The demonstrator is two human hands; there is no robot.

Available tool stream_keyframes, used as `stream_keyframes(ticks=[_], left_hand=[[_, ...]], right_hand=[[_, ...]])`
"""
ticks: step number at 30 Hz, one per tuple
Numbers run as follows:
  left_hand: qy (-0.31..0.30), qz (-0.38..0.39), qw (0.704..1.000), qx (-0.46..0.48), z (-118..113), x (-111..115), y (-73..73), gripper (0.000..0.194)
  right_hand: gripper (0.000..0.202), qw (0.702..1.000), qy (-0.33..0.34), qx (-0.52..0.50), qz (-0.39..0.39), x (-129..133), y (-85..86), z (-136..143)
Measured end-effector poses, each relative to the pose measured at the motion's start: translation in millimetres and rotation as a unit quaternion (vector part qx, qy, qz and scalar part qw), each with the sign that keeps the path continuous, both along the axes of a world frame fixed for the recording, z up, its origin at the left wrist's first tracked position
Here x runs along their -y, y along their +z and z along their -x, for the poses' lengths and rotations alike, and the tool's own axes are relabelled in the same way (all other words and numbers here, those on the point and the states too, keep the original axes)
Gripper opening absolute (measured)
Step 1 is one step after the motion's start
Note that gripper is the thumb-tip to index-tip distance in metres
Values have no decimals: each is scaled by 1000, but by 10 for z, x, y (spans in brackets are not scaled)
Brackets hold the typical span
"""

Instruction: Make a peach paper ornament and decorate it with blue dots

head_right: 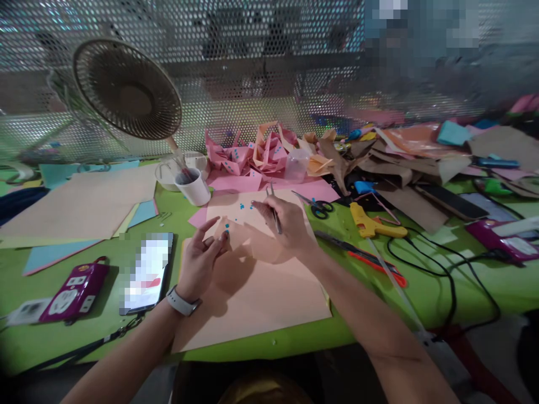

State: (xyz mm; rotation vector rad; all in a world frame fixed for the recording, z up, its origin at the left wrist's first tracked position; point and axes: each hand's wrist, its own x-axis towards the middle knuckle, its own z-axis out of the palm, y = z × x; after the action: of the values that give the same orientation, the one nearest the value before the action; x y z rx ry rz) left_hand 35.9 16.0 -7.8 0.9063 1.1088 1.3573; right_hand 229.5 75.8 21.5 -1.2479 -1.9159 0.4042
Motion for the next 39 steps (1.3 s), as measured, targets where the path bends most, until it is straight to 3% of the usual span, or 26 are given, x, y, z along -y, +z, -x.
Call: stream_keyframes(ticks=[5, 9, 11, 16, 18, 20, 24, 29, 31, 36, 39], left_hand=[[-16, -4, 1000, 10, 4, 3, -29, 63], [-25, 1, 999, 21, 8, 5, -37, 66], [-25, 7, 1000, 17, 9, 8, -31, 66], [-6, 8, 1000, 7, 6, 8, -9, 65], [-3, 7, 1000, 6, 5, 5, -7, 65], [-4, 6, 1000, 5, 6, 1, -13, 64], [-6, 5, 1000, 6, 16, -5, -37, 64], [-7, 9, 1000, 13, 17, -6, -35, 63], [-1, 5, 1000, 9, 18, -4, -28, 62], [15, -18, 1000, -1, 65, -21, -61, 58], [20, -25, 999, 5, 98, -45, -95, 56]], right_hand=[[47, 985, 130, 116, -16, 85, -95, 133], [37, 976, 152, 153, -7, 103, -154, 178], [38, 982, 132, 131, -20, 78, -126, 138], [41, 999, -32, 15, -22, -20, 1, -37], [43, 998, -57, -23, -21, -39, 20, -68], [40, 1000, -15, -18, -1, -28, 6, -50], [41, 981, 144, 120, 49, 49, -83, 72], [31, 971, 185, 139, 58, 78, -108, 123], [34, 982, 151, 110, 40, 57, -79, 91], [42, 999, -40, 13, 7, -69, 14, -115], [46, 997, -71, -22, 20, -160, 53, -256]])
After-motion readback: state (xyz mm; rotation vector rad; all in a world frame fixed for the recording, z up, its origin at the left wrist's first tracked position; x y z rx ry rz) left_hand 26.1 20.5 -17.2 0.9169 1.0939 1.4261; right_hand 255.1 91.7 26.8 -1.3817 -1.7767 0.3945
